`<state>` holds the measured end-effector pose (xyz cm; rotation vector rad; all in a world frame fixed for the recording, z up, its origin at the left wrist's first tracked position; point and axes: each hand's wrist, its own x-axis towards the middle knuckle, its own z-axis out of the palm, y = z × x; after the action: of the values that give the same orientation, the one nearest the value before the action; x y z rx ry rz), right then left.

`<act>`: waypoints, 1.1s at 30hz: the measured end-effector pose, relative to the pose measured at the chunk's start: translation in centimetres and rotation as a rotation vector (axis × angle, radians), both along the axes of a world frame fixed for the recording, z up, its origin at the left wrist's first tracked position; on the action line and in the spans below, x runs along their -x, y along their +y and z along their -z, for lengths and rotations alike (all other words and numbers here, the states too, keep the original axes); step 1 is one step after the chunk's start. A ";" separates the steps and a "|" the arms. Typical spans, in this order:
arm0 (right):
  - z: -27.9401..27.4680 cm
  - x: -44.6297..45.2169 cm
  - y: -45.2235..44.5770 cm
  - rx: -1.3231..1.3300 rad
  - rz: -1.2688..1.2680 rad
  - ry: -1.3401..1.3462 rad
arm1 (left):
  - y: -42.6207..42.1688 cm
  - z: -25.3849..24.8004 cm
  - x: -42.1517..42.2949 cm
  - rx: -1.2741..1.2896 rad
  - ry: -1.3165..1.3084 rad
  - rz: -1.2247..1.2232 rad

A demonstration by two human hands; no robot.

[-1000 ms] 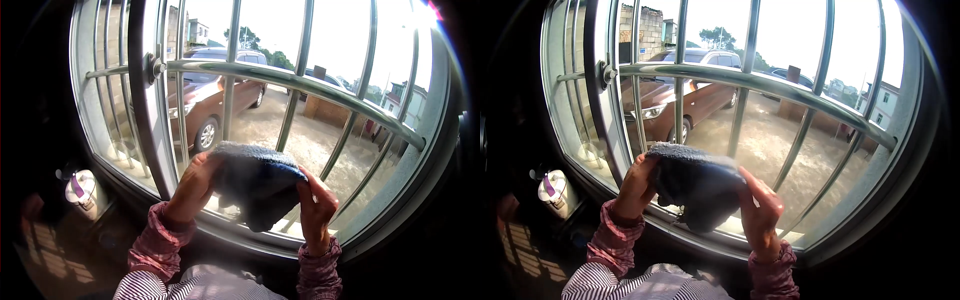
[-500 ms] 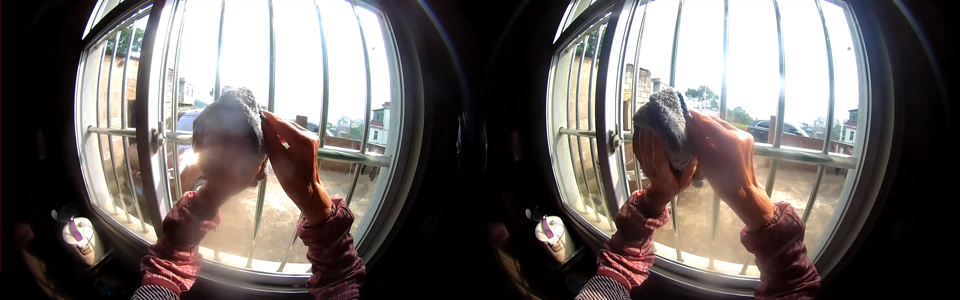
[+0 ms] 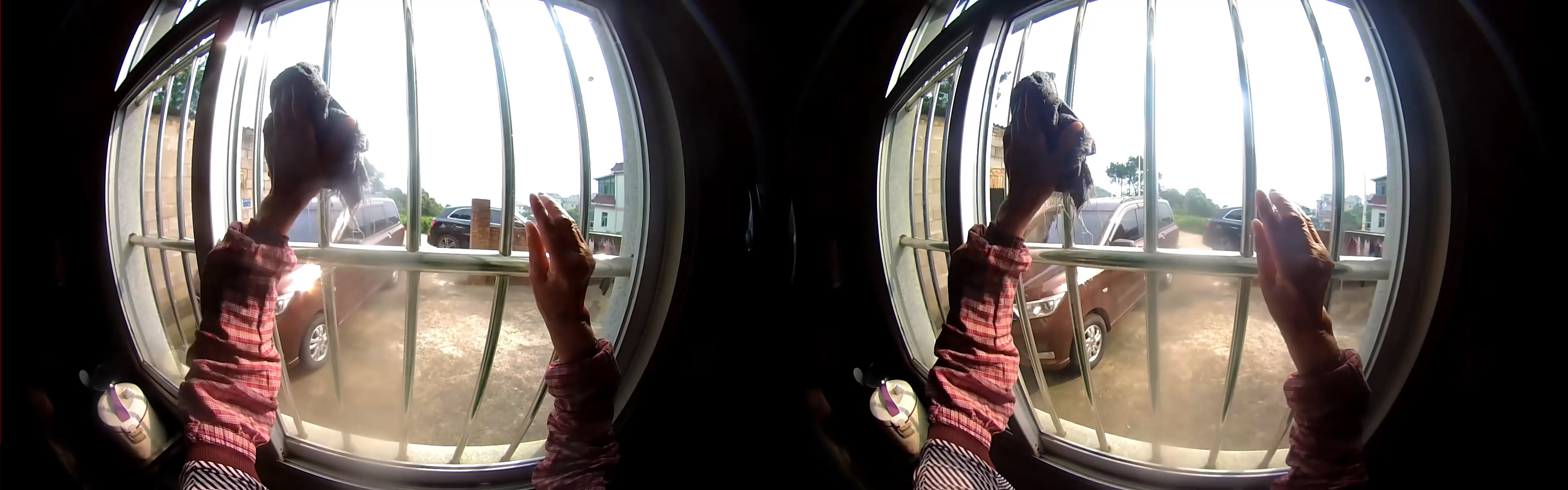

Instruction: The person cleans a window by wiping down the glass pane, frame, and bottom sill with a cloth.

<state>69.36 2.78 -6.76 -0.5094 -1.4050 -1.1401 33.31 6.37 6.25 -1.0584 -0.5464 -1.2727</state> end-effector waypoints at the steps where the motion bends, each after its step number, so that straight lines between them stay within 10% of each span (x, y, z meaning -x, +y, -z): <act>1: 0.7 -0.7 0.3 0.028 0.058 -0.007 | -0.6 -2.5 0.0 0.106 0.026 0.116; 4: 2.7 -1.1 1.1 0.090 0.142 -0.124 | 0.1 -9.5 -0.5 0.039 0.074 0.235; 8: 3.3 -0.7 1.7 0.173 0.096 -0.083 | 4.2 -19.2 2.3 -0.394 0.070 -0.436; 16: 3.1 -0.5 1.7 0.170 0.095 -0.129 | 4.8 -22.8 -12.3 0.200 0.126 -0.042; 25: 3.3 -1.7 1.3 0.093 0.069 -0.118 | -0.5 -10.7 -28.6 1.000 1.140 0.857; 27: 3.4 -2.0 1.0 0.073 -0.008 -0.115 | -4.8 -5.9 -27.0 0.942 0.786 0.188; 29: 4.3 -2.2 0.6 0.090 0.023 -0.089 | -0.3 -1.4 -25.2 0.106 0.903 0.634; 30: 5.2 -2.3 0.4 0.139 0.004 -0.071 | -1.2 1.3 -22.8 0.602 0.868 0.570; 31: 6.4 -2.5 0.4 0.182 -0.016 -0.054 | 0.7 4.1 -22.0 -0.001 0.868 0.293; 33: 8.4 -2.7 -0.2 0.241 -0.004 -0.043 | -1.6 10.0 -17.6 0.234 0.846 0.198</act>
<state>72.11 2.53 -15.17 -0.6551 -1.5899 -0.9881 50.88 4.73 -3.78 -1.7421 0.0666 -0.8149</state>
